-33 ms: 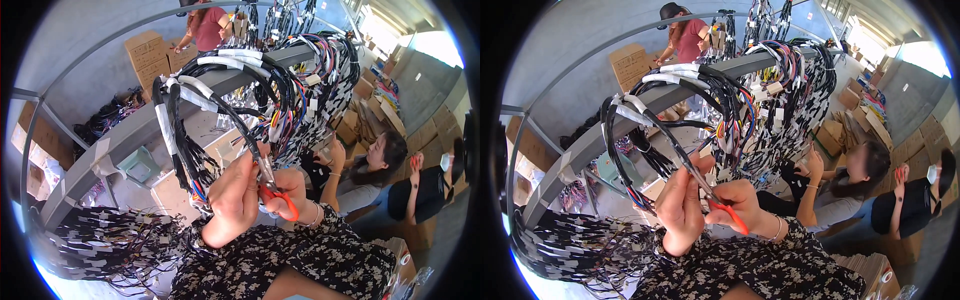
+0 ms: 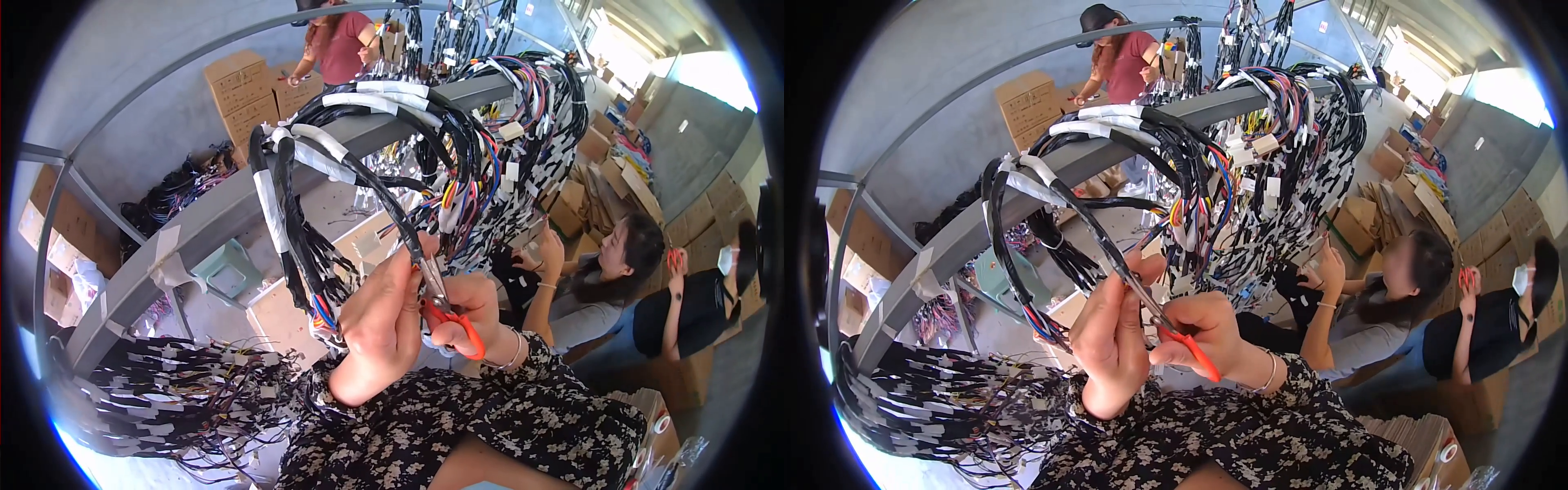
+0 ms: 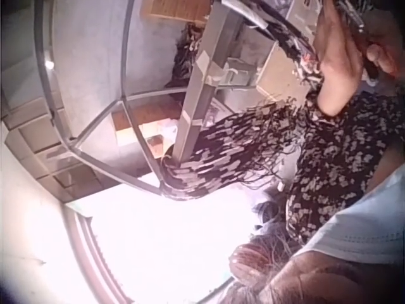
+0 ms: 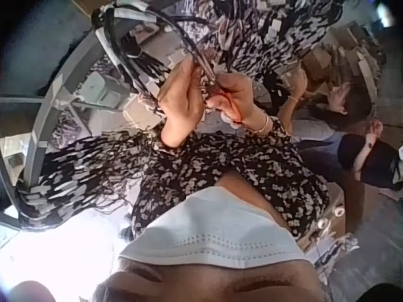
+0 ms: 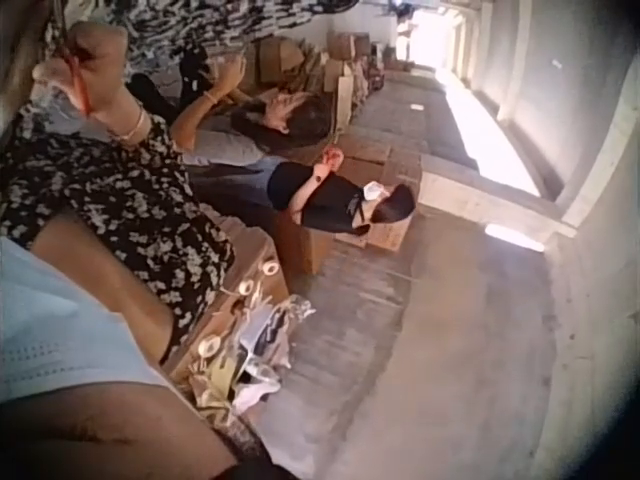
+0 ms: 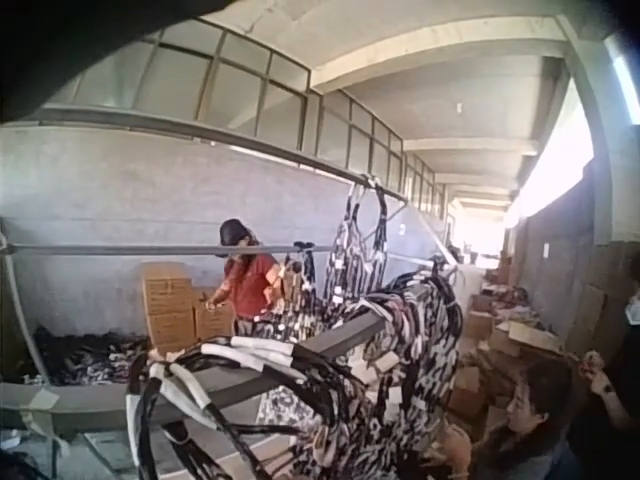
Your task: The person trims and cuts wires on a series of wire harness assemblies hanging on a rack using scissors.
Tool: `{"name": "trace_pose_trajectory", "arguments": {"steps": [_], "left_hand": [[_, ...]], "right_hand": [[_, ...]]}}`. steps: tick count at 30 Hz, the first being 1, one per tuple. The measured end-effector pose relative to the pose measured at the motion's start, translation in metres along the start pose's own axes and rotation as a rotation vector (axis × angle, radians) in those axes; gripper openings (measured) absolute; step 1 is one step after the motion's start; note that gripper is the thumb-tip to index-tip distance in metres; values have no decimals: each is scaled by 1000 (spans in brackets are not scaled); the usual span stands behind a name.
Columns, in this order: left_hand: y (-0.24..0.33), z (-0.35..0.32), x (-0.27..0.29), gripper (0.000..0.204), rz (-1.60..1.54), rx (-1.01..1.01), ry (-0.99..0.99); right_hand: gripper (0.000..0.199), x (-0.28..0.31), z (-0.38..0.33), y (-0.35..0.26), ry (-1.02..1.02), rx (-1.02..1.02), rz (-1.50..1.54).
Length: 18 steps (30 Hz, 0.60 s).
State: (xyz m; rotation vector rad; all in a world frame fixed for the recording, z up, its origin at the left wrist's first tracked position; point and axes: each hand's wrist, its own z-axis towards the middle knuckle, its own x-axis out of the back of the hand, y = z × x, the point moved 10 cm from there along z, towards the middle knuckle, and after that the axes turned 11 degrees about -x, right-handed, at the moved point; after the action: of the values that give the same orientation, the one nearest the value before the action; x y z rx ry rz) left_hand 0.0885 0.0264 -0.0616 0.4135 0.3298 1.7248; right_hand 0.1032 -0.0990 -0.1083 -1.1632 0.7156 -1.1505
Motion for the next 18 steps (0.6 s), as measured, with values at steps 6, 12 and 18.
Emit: {"name": "trace_pose_trajectory", "arguments": {"steps": [6, 12, 18], "left_hand": [[4, 5, 2, 32, 19, 1, -2], [7, 4, 4, 31, 67, 37, -14], [-2, -5, 3, 31, -56, 211, -28]], "right_hand": [[55, -5, 3, -8, -48, 64, 11], [51, 3, -1, -28, 119, 388, -277], [21, 51, 4, -66, 246, 194, -142]]}}
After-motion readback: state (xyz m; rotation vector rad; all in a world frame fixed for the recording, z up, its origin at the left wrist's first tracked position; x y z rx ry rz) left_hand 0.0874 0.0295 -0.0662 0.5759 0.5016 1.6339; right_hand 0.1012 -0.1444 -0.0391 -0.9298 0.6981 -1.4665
